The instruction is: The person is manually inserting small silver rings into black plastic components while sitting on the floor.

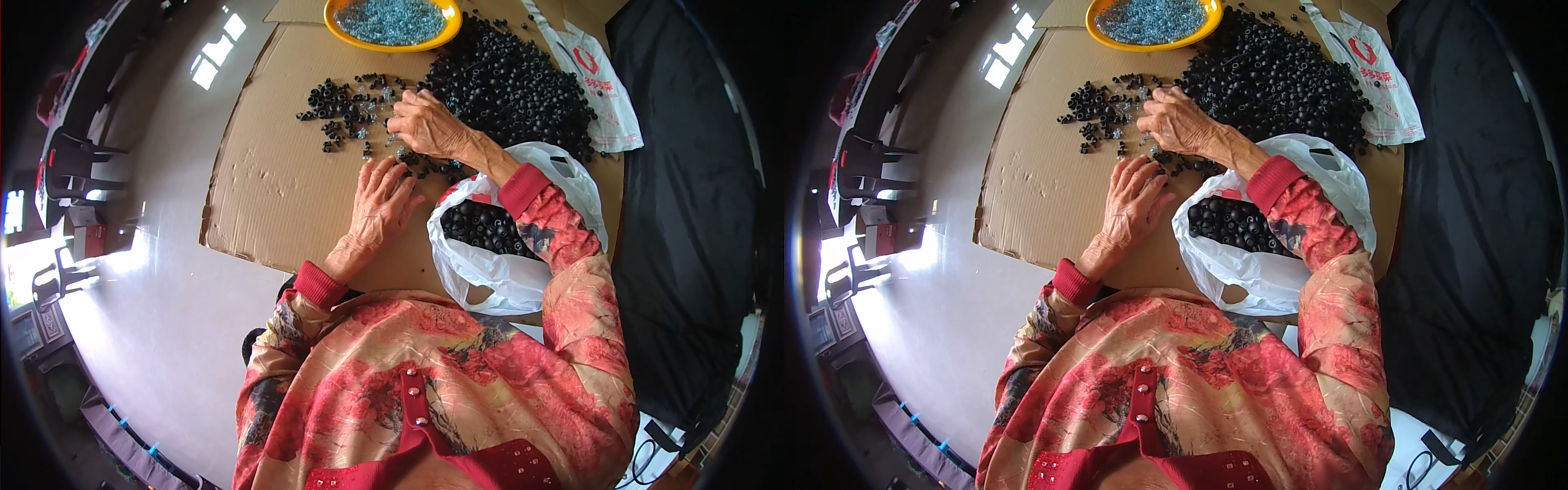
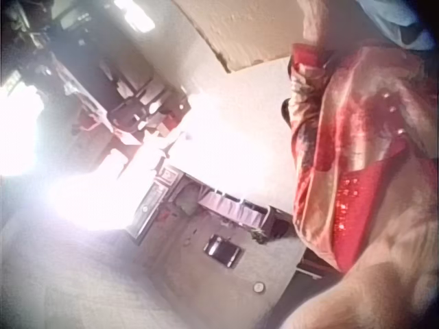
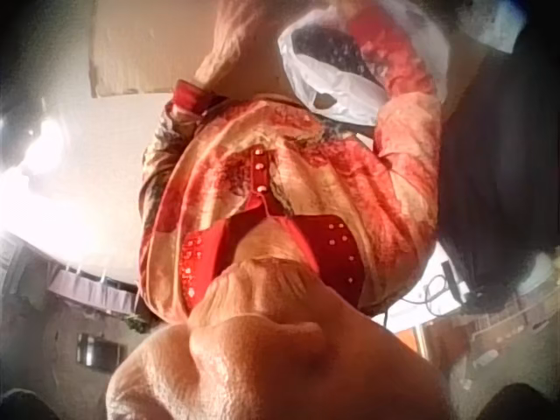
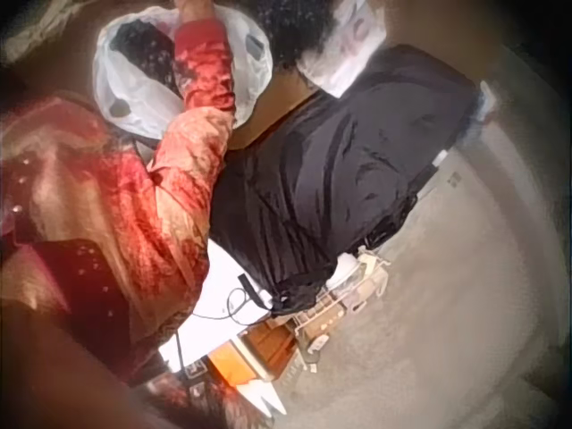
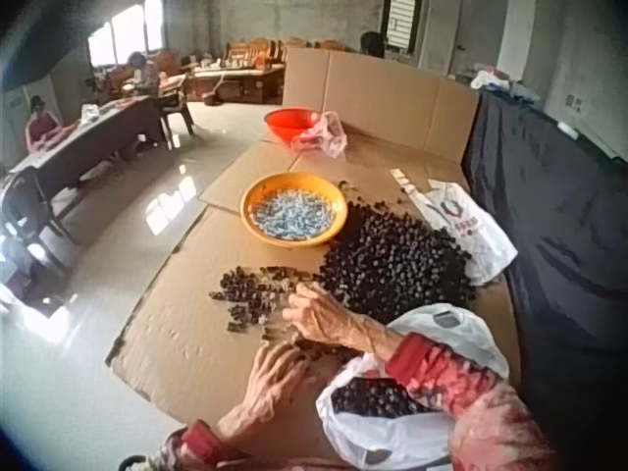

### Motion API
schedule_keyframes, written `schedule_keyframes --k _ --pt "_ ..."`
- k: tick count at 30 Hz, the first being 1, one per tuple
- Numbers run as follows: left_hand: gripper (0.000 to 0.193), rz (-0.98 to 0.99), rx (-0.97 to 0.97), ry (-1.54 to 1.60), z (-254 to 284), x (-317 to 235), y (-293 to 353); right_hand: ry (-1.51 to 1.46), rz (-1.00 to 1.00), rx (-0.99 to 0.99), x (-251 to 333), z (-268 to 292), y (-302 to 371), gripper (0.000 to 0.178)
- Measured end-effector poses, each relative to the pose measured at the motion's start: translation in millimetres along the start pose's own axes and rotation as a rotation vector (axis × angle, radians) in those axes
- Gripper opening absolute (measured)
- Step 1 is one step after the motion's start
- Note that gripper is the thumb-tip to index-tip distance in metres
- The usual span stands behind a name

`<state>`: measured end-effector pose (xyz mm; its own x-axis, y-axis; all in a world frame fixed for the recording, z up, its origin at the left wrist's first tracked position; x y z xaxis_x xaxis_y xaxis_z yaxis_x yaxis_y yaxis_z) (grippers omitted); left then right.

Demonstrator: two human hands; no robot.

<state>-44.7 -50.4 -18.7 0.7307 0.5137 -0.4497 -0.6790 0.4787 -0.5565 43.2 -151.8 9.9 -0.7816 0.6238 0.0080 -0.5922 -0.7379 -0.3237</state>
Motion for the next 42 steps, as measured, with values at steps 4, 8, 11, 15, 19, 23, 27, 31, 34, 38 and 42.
schedule_keyframes --k 4,8,11,15,19,23,27,31,34,38,42 --pt "0.031 -0.002 -0.004 0.020 0 -2 -1 0.047 -0.121 -0.022 -21 1 8 0.012" --pt "0.036 0.041 -0.064 0.053 5 6 -10 0.121 -0.034 -0.101 -17 4 -10 0.021" --pt "0.037 0.107 -0.101 -0.088 15 32 -28 0.150 -0.091 0.097 -30 -14 -15 0.024" --pt "0.036 0.135 -0.089 -0.216 16 58 -30 0.005 -0.128 -0.048 -45 -1 -15 0.018" --pt "0.034 0.141 -0.089 -0.170 17 57 -26 -0.095 -0.053 0.054 -39 -14 -38 0.014" --pt "0.032 0.152 -0.076 -0.148 20 57 -18 -0.010 -0.012 -0.062 -35 -24 -42 0.006" --pt "0.027 0.171 -0.101 -0.126 34 59 -18 -0.083 -0.045 -0.022 -42 -27 -38 0.004" --pt "0.024 0.179 -0.129 -0.127 38 65 -24 -0.259 -0.160 -0.089 -57 -1 -27 0.004" --pt "0.024 0.179 -0.157 -0.143 39 76 -29 -0.241 -0.108 -0.268 -57 59 -27 0.005" --pt "0.026 0.198 -0.209 -0.144 52 84 -28 -0.184 -0.192 -0.477 -51 139 -28 0.005" --pt "0.028 0.231 -0.238 -0.108 49 82 -27 -0.012 -0.067 -0.199 -42 77 -11 0.004"
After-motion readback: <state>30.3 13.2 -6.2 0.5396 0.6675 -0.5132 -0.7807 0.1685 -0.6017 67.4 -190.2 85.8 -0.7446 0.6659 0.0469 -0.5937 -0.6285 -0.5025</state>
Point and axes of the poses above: each hand's wrist, its own y-axis away from the middle knuckle, its own z-axis out of the back of the hand, x = y × z, the point moved 6 cm from there along -y, towards the middle knuckle, and after that the axes turned 4 degrees about z, right-handed, at the moved point
